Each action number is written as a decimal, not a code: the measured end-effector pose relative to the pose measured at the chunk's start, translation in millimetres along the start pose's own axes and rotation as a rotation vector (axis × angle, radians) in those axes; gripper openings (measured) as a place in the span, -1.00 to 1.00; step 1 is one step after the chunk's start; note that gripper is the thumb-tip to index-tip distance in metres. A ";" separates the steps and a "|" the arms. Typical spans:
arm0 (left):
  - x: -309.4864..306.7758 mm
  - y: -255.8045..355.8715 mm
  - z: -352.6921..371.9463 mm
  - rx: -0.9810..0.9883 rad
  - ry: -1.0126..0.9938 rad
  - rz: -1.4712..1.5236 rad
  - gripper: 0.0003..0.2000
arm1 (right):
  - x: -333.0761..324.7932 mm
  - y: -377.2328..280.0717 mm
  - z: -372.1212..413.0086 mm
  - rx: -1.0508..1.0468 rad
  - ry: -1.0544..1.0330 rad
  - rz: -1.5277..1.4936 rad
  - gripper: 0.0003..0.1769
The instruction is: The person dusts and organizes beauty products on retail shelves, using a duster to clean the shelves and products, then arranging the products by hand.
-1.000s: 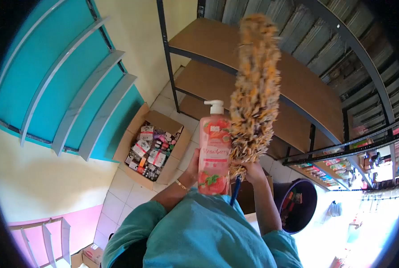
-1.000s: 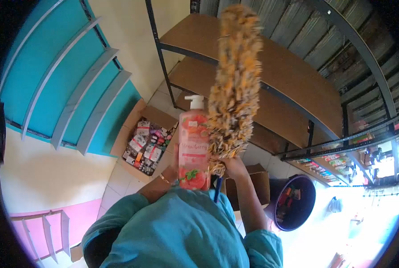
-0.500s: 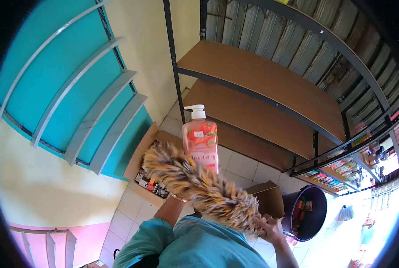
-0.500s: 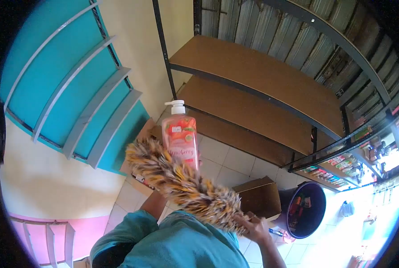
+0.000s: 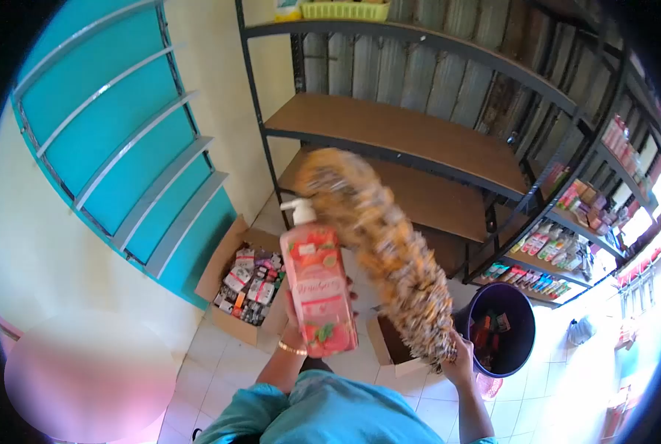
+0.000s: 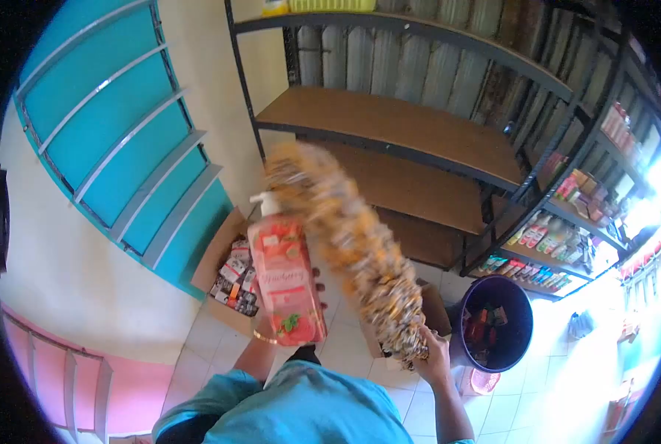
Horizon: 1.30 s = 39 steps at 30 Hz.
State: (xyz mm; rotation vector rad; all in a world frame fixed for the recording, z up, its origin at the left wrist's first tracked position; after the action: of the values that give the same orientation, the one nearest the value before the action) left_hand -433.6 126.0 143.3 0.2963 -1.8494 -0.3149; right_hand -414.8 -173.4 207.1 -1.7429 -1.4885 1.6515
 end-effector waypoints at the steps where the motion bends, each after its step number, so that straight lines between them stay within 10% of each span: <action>1: 27.4 -9.8 0.6 -0.004 -0.076 0.017 -0.07 | -6.1 8.6 9.6 0.108 0.081 -0.063 -0.51; 6: 106.4 -38.2 19.9 0.120 -0.234 0.042 -0.14 | 7.1 0.5 75.0 0.036 0.034 -0.329 -0.57; 19: 141.2 -43.1 100.9 0.181 0.226 -0.285 -0.25 | 32.4 -13.4 152.8 -0.055 0.160 -0.308 -0.46; 21: 125.8 -35.6 109.9 0.168 0.137 -0.123 -0.28 | 0.5 -50.5 147.1 0.191 0.148 -0.580 -0.47; 23: 101.0 -18.1 116.6 0.068 -0.109 0.282 -0.32 | -13.7 -51.5 150.4 0.116 0.072 -0.457 -0.45; 27: 139.7 24.2 140.7 0.112 -0.197 0.015 -0.35 | 6.7 -97.2 155.1 -0.230 0.072 -0.281 -0.40; 36: 111.4 106.5 291.4 0.383 0.068 -0.287 -0.29 | 120.3 -136.9 167.3 -0.783 -0.423 0.168 -0.41; 39: 99.8 123.1 327.6 0.491 0.214 -0.353 -0.26 | 111.0 -158.9 84.1 -0.104 -0.140 -0.284 -0.56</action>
State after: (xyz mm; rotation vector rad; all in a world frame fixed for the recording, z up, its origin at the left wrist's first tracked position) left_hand -781.2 226.5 182.5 0.9636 -1.6370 -0.0576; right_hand -582.7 -52.2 249.4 -1.4078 -1.8197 1.5989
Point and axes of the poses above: each hand's wrist, its own z-axis away from the middle knuckle, its own x-axis out of the palm, y = z × x, the point moved 4 cm from there along -z, towards the middle knuckle, and after that the axes turned 8 degrees about -z, right-handed, at the moved point
